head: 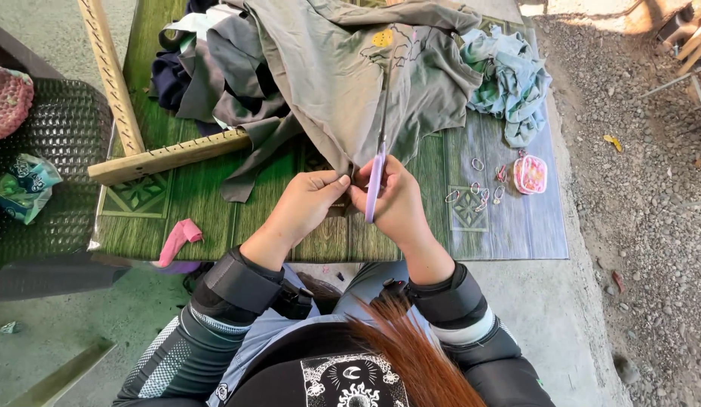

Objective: The person cuts strips of fabric from old t-shirts using scissors, holding the fabric with one hand and cutting with the other, occasionally shifting and repositioning the fabric with both hands.

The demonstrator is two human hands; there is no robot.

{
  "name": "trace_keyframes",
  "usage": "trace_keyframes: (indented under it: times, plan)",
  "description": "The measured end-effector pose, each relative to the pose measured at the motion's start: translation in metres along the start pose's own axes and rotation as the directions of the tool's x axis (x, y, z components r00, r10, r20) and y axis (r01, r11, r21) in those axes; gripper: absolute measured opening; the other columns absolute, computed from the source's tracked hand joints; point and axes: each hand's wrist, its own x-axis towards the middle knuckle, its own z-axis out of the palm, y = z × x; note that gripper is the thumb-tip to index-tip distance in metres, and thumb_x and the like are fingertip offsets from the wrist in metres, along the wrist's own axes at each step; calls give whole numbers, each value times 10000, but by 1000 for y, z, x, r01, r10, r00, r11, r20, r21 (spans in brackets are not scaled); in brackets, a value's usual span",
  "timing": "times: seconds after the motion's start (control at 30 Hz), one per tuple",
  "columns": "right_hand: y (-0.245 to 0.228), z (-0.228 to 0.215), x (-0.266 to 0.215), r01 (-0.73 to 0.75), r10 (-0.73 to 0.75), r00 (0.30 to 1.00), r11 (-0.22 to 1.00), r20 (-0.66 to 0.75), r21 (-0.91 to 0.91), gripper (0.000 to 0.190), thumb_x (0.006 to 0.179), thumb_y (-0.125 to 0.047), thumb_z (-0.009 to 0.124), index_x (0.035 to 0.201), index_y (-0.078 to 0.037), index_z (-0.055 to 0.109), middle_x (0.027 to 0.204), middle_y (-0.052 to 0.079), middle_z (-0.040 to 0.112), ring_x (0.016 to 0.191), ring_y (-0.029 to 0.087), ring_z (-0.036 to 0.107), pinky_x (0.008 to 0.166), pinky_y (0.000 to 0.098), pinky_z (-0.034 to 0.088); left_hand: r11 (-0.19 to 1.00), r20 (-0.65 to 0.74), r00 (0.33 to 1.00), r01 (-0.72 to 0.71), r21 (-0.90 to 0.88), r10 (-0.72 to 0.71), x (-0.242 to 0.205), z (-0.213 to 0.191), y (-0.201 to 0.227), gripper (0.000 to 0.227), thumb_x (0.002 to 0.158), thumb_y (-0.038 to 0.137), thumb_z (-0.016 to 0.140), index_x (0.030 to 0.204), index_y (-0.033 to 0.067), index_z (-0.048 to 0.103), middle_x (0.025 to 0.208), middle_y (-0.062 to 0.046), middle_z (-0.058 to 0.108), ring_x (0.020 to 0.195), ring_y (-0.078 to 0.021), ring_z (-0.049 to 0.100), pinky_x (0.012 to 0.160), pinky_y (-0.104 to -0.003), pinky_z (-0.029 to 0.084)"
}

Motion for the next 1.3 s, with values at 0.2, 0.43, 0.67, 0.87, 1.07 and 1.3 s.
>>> trace_keyframes:
  times: [0.2, 0.43, 0.67, 0.87, 1.07, 1.3]
  plan:
    - [17, -15, 8, -49, 51, 996, 998, -74, 25, 197, 801, -56, 805, 923, -50, 651, 810, -9, 664, 694, 59, 592, 627, 213, 499, 967, -39, 999, 2, 256, 8, -8, 0, 19, 246, 1027, 184, 589, 912, 3, 710, 841, -73, 725, 762, -178, 704, 712, -322, 583]
    - [11, -45, 9, -16, 30, 999, 958, -44, 286, 224, 814, 26, 783, 957, -59, 634, 875, -14, 660, 742, 58, 592, 658, 204, 492, 117, 151, 535, -435, 893, 832, -37, 27, 80, 312, 796, 120, 621, 1019, -97, 634, 950, -265, 645, 842, -490, 623, 738, -486, 509]
    - [10, -30, -9, 75, -85, 996, 939, 17, 335, 247, 842, 74, 764, 991, -45, 606, 936, 9, 675, 833, 75, 638, 751, 232, 541, 600, 83, 995, -98, 794, 53, 21, 45, 57, 623, 1079, 536, 459, 919, 7, 746, 925, -209, 710, 785, -284, 592, 732, -348, 516]
    - [9, -72, -39, 51, -106, 990, 875, 89, 482, 332, 859, -173, 813, 1089, -39, 615, 1030, 45, 693, 917, 106, 657, 827, 260, 548, 972, 252, 944, 231, -38, -214, 40, 57, 48, 540, 1045, 486, 518, 1283, 22, 659, 1099, -88, 706, 872, -205, 633, 714, -368, 489]
    - [65, -140, -91, -346, 20, 839, 790, 543, 506, 752, 759, -604, 848, 1126, 13, 623, 963, 112, 714, 825, 197, 701, 713, 322, 573, 904, 463, 886, 173, -390, 30, 31, 59, 51, 494, 1008, 306, 565, 1394, -2, 564, 1285, -130, 691, 1150, -253, 684, 1014, -442, 547]
    - [95, -147, -124, -527, 253, 704, 812, 664, 250, 801, 728, -652, 824, 1109, 26, 635, 920, 113, 709, 793, 184, 699, 682, 309, 588, 983, 198, 968, -128, -129, 153, 36, 65, 33, 444, 1001, 163, 580, 1407, -16, 565, 1374, -49, 645, 1284, -152, 583, 1116, -322, 422]
